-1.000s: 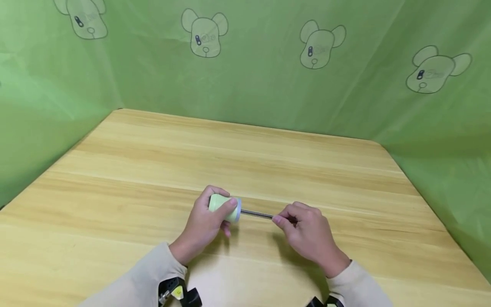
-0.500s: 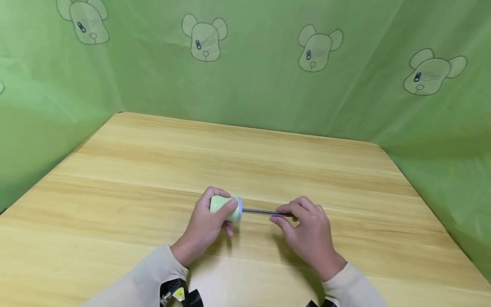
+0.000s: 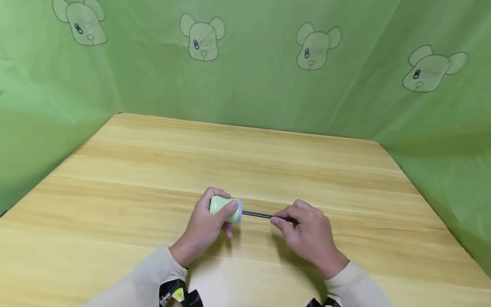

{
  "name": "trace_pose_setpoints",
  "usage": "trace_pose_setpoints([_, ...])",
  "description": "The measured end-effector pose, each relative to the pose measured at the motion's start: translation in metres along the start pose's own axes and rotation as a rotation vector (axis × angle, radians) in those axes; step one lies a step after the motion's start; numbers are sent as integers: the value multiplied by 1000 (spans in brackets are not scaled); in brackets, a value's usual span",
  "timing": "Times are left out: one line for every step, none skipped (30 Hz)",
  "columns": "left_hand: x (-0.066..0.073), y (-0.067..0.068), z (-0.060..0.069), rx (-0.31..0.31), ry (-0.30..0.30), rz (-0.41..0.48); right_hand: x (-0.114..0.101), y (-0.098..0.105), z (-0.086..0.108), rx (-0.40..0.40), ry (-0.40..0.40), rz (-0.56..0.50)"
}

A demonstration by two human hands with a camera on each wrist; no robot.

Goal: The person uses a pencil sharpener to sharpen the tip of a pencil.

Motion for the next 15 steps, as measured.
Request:
trace_pose_setpoints([-1, 0, 1, 2, 1, -2, -1, 0, 0, 9, 3, 23])
trace_pose_setpoints([-1, 1, 1, 5, 2, -3, -2, 1, 0, 21, 6, 46])
trace_pose_setpoints([-1, 1, 1, 7, -1, -1, -2, 1, 0, 31, 7, 65])
trace_pose_setpoints([-1, 2, 1, 10, -4, 1, -3, 2, 0, 36, 5, 77])
trace_pose_setpoints([-1, 2, 1, 13, -7, 3, -2, 2, 0, 40, 0, 84])
trace_pose_setpoints([0, 2, 1, 17, -10, 7, -2, 2, 0, 43, -6, 86])
trace_pose_setpoints([0, 3, 0, 21, -13, 10, -1, 2, -1, 47, -9, 89])
trace_pose_setpoints([1, 2, 0, 20, -14, 11, -1, 3, -2, 53, -13, 87])
trace_pose_setpoints([1, 2, -1, 17, -13, 13, 0, 4, -2, 61, -16, 84])
trace_pose_setpoints([1, 1, 0, 12, -9, 11, 0, 5, -2, 73, -19, 82])
trace_pose_setpoints([1, 0, 0, 4, -7, 9, 0, 7, -2, 89, -21, 82])
trace_pose_setpoints([0, -1, 0, -4, -1, 5, 0, 8, -1, 104, -20, 79])
trace_pose_setpoints([0, -2, 0, -13, 2, 0, 0, 10, -1, 120, -19, 74])
trace_pose_setpoints([0, -2, 1, -21, 5, -4, 1, 11, 0, 132, -17, 68])
trace_pose_setpoints([0, -3, 1, -27, 5, -8, 1, 12, 0, 142, -13, 60])
Point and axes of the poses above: each hand's wrist, its own z-axis away from the middle knuckle, its own y-axis out of the back of the hand, x = y × z, the point moved 10 cm from there along -z, towards the middle knuckle, and after that the axes turned 6 degrees about z, right-handed, at the moved point
